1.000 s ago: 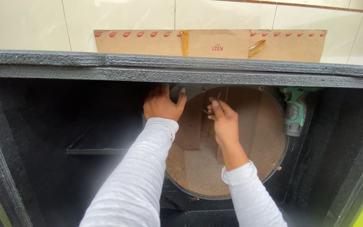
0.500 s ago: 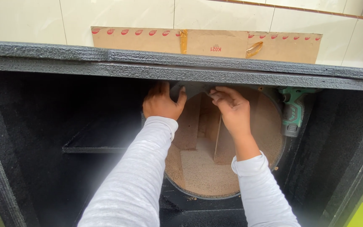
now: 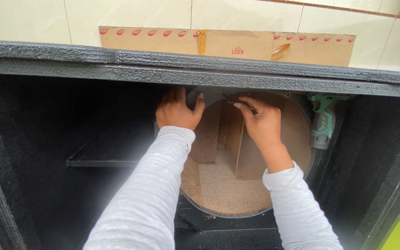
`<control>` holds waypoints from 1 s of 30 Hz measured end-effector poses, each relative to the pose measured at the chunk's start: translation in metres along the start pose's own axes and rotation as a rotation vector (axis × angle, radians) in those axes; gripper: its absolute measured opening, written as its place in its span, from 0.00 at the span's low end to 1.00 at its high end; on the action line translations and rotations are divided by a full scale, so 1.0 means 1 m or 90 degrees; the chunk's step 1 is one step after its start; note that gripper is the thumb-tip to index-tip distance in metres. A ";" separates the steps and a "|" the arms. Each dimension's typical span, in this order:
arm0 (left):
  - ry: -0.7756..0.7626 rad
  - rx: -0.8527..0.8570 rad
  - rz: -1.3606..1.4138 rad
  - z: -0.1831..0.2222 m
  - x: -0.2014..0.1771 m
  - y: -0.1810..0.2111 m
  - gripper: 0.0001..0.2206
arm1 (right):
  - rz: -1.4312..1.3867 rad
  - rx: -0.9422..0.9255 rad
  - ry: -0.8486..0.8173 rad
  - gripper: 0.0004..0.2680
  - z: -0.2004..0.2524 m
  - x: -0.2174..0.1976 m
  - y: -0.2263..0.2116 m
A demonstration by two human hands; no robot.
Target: Assembling a speaker cabinet by installing a metal bracket and screws using a power drill
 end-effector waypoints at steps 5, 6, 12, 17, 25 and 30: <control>-0.013 -0.004 -0.003 0.001 0.001 0.000 0.22 | 0.149 -0.090 -0.016 0.05 -0.006 -0.011 -0.009; -0.014 -0.004 -0.005 0.001 0.000 0.000 0.22 | 0.235 -0.128 -0.012 0.05 -0.006 -0.011 -0.010; -0.033 -0.021 0.021 0.001 0.000 0.000 0.22 | 0.476 -0.406 0.043 0.04 -0.024 -0.025 -0.050; -0.045 -0.025 0.013 0.004 0.005 -0.001 0.23 | 0.482 -0.471 0.061 0.04 -0.025 -0.034 -0.094; -0.052 -0.041 0.026 0.007 0.008 -0.003 0.22 | 0.451 -0.510 0.029 0.05 -0.027 -0.036 -0.083; -0.052 -0.043 0.043 0.008 0.010 -0.002 0.23 | 0.568 -0.590 0.129 0.04 -0.027 -0.035 -0.087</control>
Point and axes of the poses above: each hand's wrist, its own z-axis away from the middle knuckle, its own x-axis out of the palm, y = z × x, the point moved 3 cm from there along -z, towards the middle knuckle, and after that the axes turned 9 degrees about x, right-handed, at the moved point
